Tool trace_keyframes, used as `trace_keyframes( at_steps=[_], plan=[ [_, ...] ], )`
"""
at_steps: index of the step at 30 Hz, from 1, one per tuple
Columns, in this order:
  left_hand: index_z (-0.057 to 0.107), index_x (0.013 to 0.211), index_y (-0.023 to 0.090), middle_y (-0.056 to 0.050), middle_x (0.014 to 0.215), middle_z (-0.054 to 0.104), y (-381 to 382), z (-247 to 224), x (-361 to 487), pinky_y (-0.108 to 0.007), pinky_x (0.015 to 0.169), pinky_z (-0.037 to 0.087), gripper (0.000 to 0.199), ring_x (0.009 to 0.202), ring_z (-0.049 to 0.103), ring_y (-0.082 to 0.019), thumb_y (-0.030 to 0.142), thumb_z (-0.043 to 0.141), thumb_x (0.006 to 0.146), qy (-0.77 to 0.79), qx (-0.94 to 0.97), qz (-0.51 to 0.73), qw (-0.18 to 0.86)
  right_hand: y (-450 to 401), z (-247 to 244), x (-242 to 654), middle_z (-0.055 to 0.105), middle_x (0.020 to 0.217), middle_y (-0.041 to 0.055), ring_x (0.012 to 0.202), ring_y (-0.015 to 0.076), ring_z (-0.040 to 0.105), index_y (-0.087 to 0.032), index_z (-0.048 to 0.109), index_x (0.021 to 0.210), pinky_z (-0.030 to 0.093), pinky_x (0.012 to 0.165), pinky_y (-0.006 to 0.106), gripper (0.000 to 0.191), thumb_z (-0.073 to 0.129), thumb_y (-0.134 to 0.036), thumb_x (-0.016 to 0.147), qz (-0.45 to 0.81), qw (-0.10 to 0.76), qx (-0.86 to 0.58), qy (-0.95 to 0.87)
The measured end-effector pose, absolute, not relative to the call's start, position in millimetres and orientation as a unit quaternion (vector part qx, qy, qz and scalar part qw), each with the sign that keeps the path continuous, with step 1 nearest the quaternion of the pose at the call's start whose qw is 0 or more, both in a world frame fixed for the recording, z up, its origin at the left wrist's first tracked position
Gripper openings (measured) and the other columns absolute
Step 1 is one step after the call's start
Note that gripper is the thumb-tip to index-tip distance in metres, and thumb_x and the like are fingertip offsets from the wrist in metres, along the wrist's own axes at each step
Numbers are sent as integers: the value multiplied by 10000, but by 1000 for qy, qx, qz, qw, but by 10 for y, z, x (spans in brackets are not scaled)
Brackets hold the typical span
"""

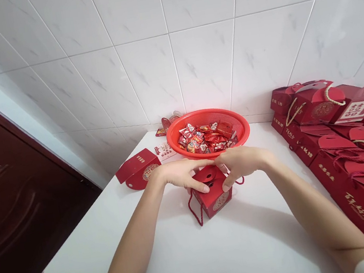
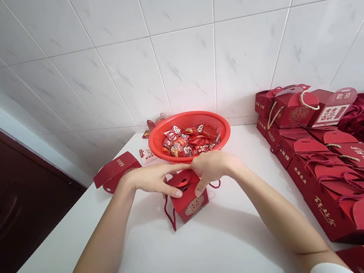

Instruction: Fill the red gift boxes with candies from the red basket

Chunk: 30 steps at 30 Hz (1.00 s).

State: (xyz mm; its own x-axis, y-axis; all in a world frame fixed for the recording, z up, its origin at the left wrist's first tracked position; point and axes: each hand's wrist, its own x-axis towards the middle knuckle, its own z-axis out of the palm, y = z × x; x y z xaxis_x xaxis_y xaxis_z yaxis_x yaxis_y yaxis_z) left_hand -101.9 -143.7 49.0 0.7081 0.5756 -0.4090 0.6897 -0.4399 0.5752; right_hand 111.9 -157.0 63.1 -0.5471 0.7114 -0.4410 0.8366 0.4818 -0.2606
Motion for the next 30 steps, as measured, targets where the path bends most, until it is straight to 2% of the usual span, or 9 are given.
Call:
trace_keyframes(
  at_steps=[4, 12, 17, 24, 27, 30],
  plan=[
    [350, 1548, 350, -34, 1621, 354, -1429, 480, -1014, -363, 1138, 367, 902, 1448, 382, -285, 515, 762, 763, 359, 844, -67, 392, -1582, 650, 1109, 664, 733, 33, 739, 239, 645, -207, 618, 858, 343, 539, 282, 530, 790, -649, 619, -220, 141, 456, 851],
    [346, 1550, 350, -30, 1640, 314, -1405, 457, -1021, -362, 1171, 326, 882, 1478, 338, -276, 480, 757, 781, 327, 844, -64, 420, -1566, 637, 1141, 678, 787, 41, 758, 239, 649, -197, 633, 917, 377, 558, 291, 545, 775, -644, 640, -232, 142, 453, 849],
    [347, 1545, 342, -40, 1634, 324, -1410, 485, -1023, -358, 1167, 333, 902, 1468, 352, -269, 445, 778, 761, 316, 841, -68, 433, -1527, 618, 1182, 699, 859, 44, 807, 245, 662, -219, 642, 949, 407, 576, 287, 555, 777, -650, 625, -251, 139, 457, 842],
    [338, 1542, 326, -65, 1617, 351, -1396, 454, -1032, -364, 1110, 407, 951, 1427, 402, -290, 519, 788, 727, 348, 834, -81, 420, -1539, 629, 1185, 690, 761, 23, 797, 247, 666, -231, 644, 976, 422, 615, 297, 556, 781, -641, 626, -248, 138, 460, 841],
    [301, 1558, 343, -63, 1624, 337, -1403, 456, -1026, -379, 1107, 412, 988, 1450, 367, -303, 563, 779, 722, 370, 827, -97, 412, -1565, 660, 1173, 673, 725, 26, 775, 246, 657, -214, 648, 937, 399, 588, 293, 529, 767, -641, 647, -226, 154, 468, 840],
    [285, 1571, 339, -68, 1641, 302, -1416, 467, -1028, -410, 1139, 377, 1033, 1473, 330, -320, 591, 786, 703, 374, 830, -98, 403, -1586, 698, 1192, 672, 787, 49, 770, 247, 648, -196, 657, 919, 378, 574, 292, 506, 774, -612, 656, -193, 154, 475, 845]
  ],
)
